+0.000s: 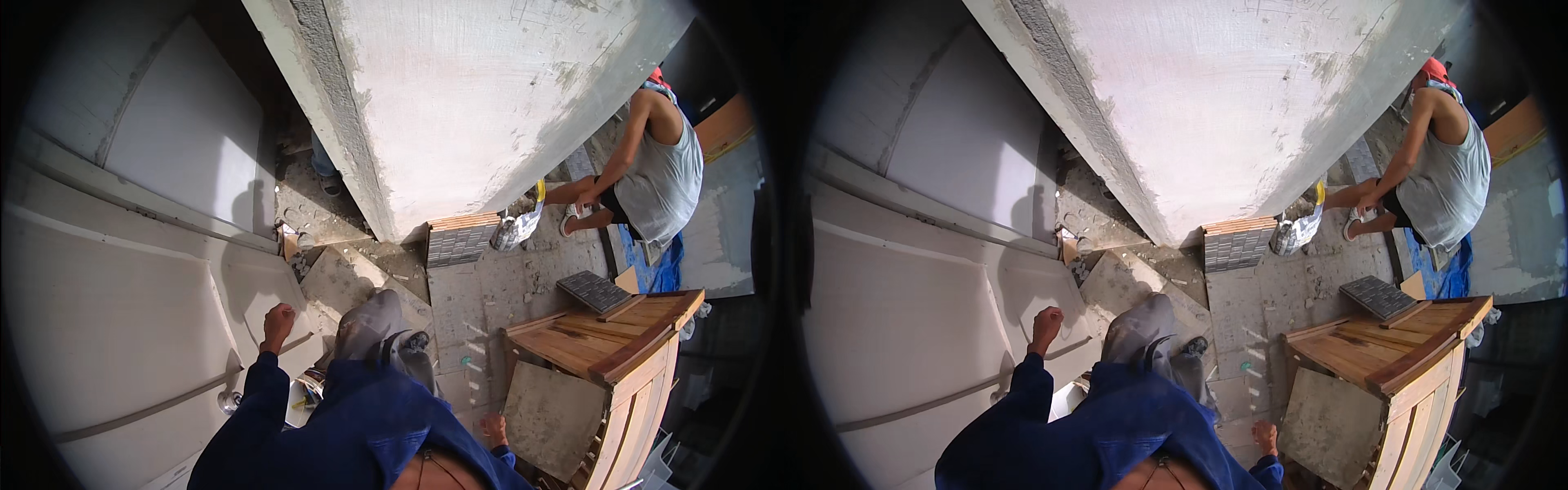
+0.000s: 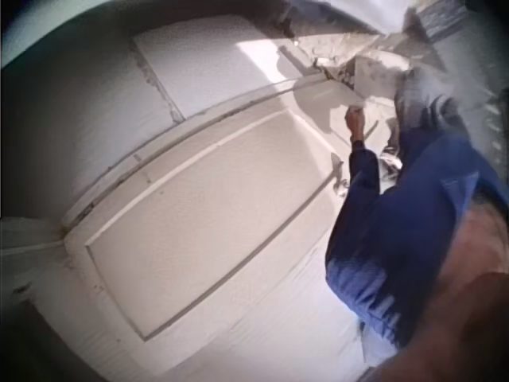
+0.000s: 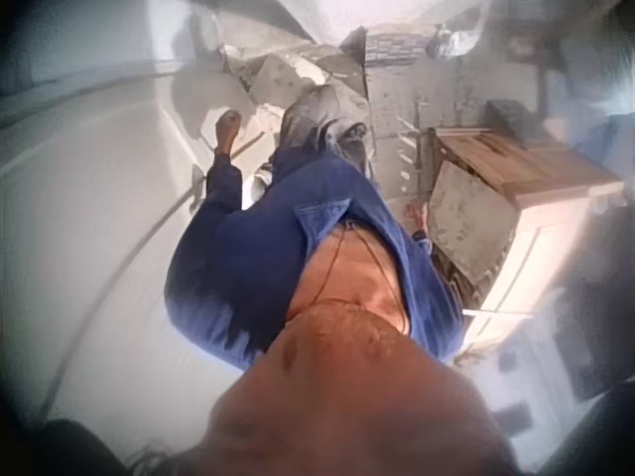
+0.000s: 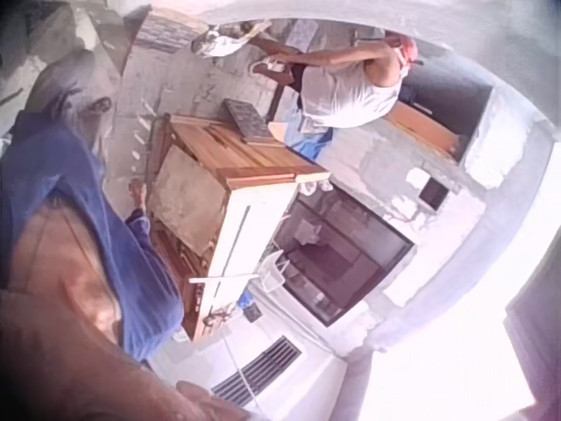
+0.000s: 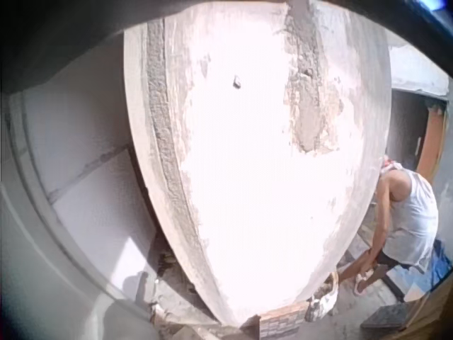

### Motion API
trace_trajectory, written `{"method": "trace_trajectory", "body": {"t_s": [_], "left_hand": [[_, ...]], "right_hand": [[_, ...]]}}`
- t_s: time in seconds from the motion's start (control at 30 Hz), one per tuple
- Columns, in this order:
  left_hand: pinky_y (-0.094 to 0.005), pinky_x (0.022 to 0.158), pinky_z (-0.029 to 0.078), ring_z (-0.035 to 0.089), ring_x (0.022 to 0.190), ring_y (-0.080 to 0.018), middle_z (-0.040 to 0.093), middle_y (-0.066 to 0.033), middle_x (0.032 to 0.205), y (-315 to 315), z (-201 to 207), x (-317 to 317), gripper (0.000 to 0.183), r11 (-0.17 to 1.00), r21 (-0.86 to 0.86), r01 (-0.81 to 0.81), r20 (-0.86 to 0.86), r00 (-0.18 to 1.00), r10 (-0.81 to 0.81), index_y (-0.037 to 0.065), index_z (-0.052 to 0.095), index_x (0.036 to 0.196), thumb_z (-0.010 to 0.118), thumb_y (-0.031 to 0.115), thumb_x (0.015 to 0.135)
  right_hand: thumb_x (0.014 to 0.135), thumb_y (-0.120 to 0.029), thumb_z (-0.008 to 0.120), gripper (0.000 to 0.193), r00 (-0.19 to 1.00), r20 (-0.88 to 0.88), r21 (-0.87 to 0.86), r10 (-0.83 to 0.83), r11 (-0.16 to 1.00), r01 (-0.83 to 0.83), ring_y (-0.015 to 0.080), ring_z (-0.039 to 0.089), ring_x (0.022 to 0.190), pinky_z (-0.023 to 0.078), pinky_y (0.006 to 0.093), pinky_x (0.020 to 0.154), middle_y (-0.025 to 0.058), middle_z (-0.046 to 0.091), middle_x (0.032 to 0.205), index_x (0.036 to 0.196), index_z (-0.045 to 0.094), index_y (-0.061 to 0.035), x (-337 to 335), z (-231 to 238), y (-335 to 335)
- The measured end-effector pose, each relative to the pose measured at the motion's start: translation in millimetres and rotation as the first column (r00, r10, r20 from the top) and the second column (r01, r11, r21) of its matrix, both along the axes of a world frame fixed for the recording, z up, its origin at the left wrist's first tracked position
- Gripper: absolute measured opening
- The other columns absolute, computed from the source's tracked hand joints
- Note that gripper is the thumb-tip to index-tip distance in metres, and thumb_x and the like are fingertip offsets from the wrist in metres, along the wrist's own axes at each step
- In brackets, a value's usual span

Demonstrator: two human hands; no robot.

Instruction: The person repeatedly wets individual tiles by holding them under a running tap and then stacks them. The person then carries the stack of wet tiles to another area and places them on the floor.

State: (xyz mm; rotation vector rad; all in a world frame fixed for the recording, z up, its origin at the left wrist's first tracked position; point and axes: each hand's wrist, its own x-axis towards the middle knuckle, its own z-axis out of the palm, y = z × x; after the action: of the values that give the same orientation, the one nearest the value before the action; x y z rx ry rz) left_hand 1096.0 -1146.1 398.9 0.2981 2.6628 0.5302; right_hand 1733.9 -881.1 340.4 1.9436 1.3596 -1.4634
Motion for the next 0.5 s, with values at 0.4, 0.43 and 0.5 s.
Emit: {"method": "trace_trajectory", "body": {"t_s": [0.4,0.43,0.5], "left_hand": [[-0.0353,0.081,0.053,0.069,0.090,-0.0242,0.071,-0.0139,0.094,-43,-41,-84,0.028,0.854,0.288,-0.432,0.242,0.896,0.372,0.006,0.069,0.101,0.066,0.026,0.083],[-0.0347,0.080,0.053,0.069,0.090,-0.0235,0.071,-0.0137,0.095,-19,-21,-101,0.029,0.893,0.257,-0.369,0.192,0.925,0.327,0.005,0.067,0.105,0.066,0.025,0.084],[-0.0320,0.080,0.053,0.068,0.092,-0.0198,0.070,-0.0103,0.097,-12,2,-140,0.027,0.838,0.397,-0.374,0.230,0.925,0.303,0.006,0.065,0.108,0.066,0.022,0.087]], "right_hand": [[0.093,-0.026,0.059,0.033,0.395,-0.592,0.501,0.703,0.704,-0.503,0.0273,0.068,0.088,0.053,0.0365,0.074,0.0206,0.068,0.101,0.114,0.061,-0.0009,-590,95,51],[0.092,-0.025,0.060,0.032,0.380,-0.583,0.527,0.718,0.690,-0.495,0.0273,0.069,0.087,0.053,0.0364,0.073,0.0202,0.069,0.099,0.112,0.063,-0.0009,-621,80,48],[0.090,-0.024,0.062,0.029,0.286,-0.439,0.609,0.852,0.516,-0.602,0.0277,0.069,0.083,0.054,0.0362,0.071,0.0192,0.069,0.092,0.108,0.065,-0.0009,-686,55,29]]}}
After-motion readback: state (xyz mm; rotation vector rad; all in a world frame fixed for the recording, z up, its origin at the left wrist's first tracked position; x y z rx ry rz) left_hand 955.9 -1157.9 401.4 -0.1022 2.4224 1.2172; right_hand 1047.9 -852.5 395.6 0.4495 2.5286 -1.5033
